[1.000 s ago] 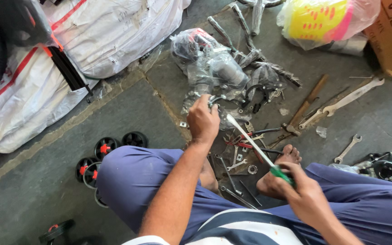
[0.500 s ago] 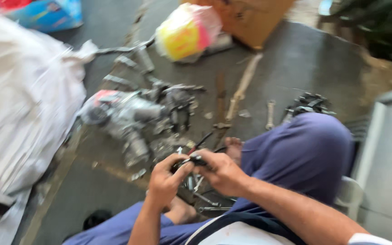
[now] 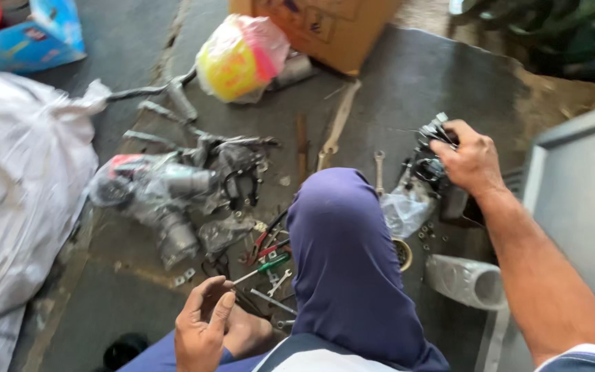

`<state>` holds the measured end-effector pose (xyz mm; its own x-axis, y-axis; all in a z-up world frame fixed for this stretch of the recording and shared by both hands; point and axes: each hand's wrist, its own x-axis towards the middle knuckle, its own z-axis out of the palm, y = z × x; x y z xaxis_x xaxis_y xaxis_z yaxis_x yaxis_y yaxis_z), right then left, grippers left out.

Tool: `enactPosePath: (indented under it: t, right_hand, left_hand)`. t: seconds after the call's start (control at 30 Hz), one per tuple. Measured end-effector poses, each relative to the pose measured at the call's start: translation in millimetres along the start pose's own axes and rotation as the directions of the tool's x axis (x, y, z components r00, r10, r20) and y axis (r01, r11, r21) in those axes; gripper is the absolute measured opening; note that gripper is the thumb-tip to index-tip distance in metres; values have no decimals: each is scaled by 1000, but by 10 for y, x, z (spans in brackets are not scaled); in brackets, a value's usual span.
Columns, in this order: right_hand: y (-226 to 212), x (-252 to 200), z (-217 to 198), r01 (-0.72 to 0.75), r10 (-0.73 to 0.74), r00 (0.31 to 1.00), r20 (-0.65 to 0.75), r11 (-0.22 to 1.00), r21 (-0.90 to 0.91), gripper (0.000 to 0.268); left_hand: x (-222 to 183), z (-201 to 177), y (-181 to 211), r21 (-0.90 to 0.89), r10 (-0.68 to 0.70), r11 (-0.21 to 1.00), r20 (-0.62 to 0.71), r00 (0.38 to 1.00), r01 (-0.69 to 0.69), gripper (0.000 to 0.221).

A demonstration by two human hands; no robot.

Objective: The person manipulates a bicycle component by hand, fits small metal parts together, and uses a screwdriver to tighten fasteners while sitting on the floor.

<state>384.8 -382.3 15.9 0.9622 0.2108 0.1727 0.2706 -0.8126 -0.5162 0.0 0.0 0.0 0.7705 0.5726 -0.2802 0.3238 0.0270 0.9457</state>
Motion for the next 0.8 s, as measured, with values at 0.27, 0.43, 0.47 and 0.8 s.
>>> enactPosePath:
  t: [0.27,0.43,0.47,0.8]
  right_hand:
    - [1919,152,989,9,206,955,215,702,-712,51]
    - [1366,187,1016,-2,212,909,357,862,-507,51]
    - [1232,277,912,51,122,926,357,898,-438,48]
    - [-1806,1333,1093,654,-604,708,366,756,-17,28]
  left_hand:
    - [-501,-211,325,235,81,971,-184,980,-36,34]
    - [-556,-354,1263,556,363,785,-54,930,-274,36]
    - [-522,-428,1462,577,437,739,-18,899,-347,34]
    - [164,-969,2228,721,792,376,76,606,-582,33]
